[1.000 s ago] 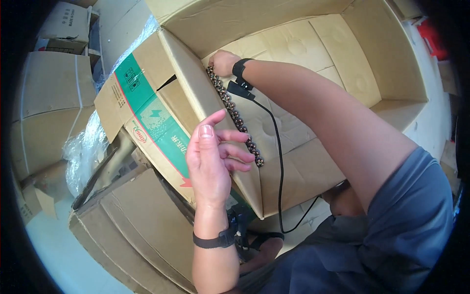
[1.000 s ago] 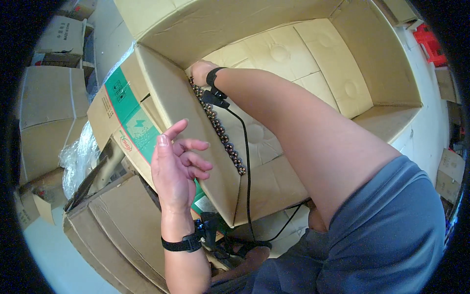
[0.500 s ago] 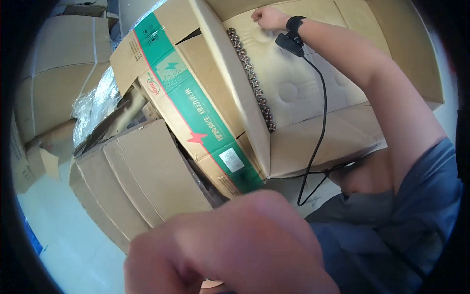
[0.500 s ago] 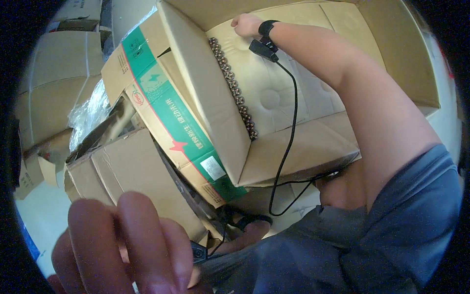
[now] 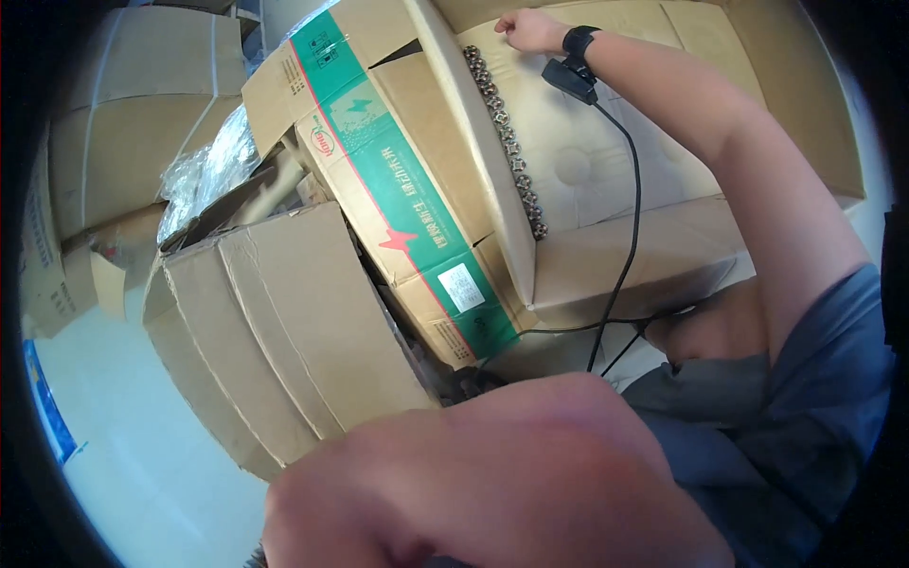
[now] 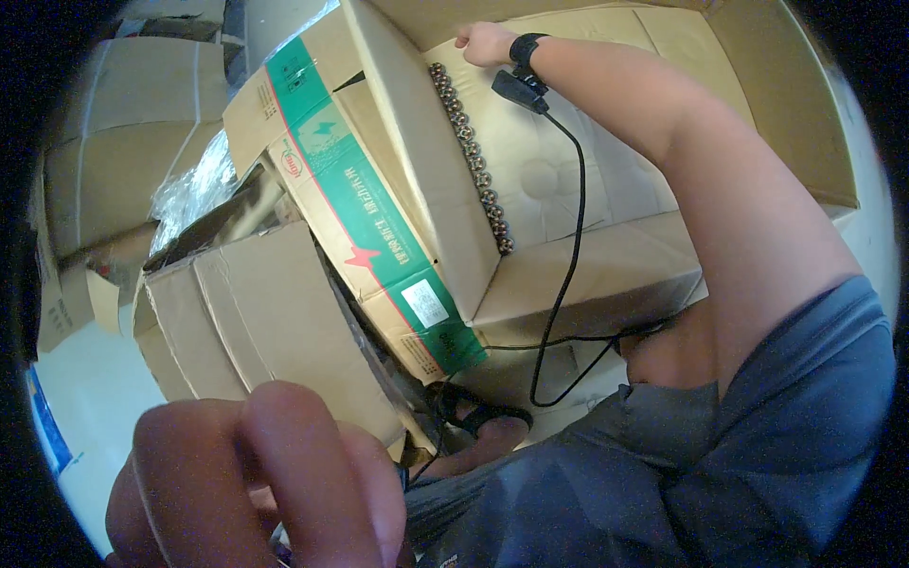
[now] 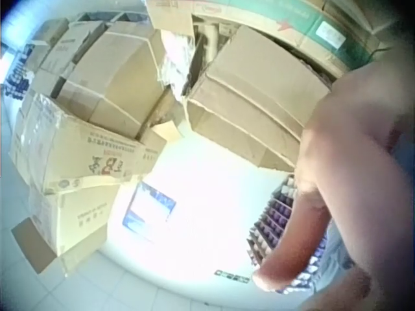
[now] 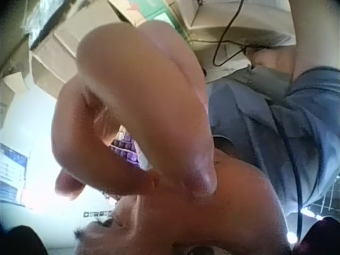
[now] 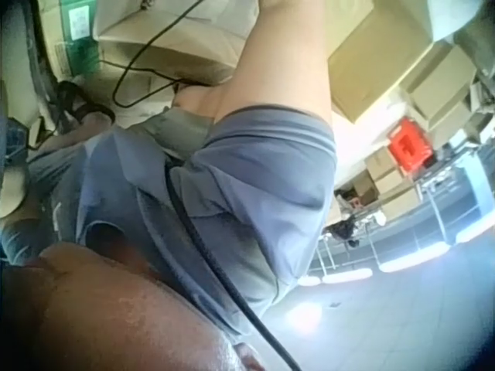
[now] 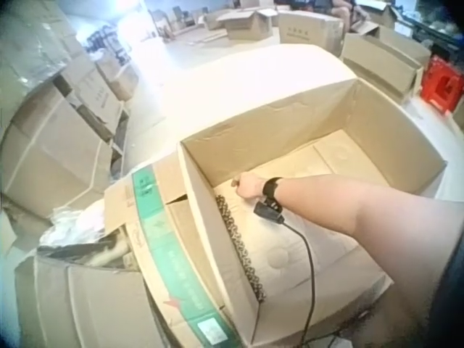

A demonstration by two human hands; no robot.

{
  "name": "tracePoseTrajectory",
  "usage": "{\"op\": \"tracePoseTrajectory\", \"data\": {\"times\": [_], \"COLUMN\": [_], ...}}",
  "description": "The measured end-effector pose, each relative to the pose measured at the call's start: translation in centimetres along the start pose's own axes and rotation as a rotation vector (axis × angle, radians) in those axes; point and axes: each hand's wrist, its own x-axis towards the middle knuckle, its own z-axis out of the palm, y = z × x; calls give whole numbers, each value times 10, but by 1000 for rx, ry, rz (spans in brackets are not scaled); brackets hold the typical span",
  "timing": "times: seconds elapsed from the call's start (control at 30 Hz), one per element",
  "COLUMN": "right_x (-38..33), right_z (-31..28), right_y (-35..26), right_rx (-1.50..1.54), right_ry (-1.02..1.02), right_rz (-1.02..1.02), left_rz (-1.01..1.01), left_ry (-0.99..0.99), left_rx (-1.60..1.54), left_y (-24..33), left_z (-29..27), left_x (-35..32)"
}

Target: Picking up electronic components from a box and arranging them into rows in another box on the floor.

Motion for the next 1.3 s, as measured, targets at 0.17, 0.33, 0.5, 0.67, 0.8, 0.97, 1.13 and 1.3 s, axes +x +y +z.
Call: {"op": "tracePoseTrajectory", "data": {"times": [0.17,0.33,0.5,0.67,0.8,0.97,1.13,1.3], "right_x": [3,6,-11,-1,5,-23,-30,-41], "right_z": [0,12,-21,-10,-14,-23,-2,-19], "right_y": [1,2,29,48,64,32,0,34], "right_rx": [7,-33,0,115,145,-5,-117,-94], "right_ry": [9,37,-2,-28,-43,-53,-88,-40], "right_rz": [-34,-171,-96,-19,-62,-80,-139,-35], "left_rz": [1,33,68,-136,-621,-1152,-948,-838], "left_ry": [-44,49,657,1345,1497,1251,1176,1386], "left_rx": [57,202,445,880,1082,1392,1084,942], "left_y": [11,47,157,192,127,80,63,22], "left_z": [-15,-36,-140,-227,-288,-360,-413,-443], "left_x": [3,-22,-87,-197,-279,-367,-469,-466]}}
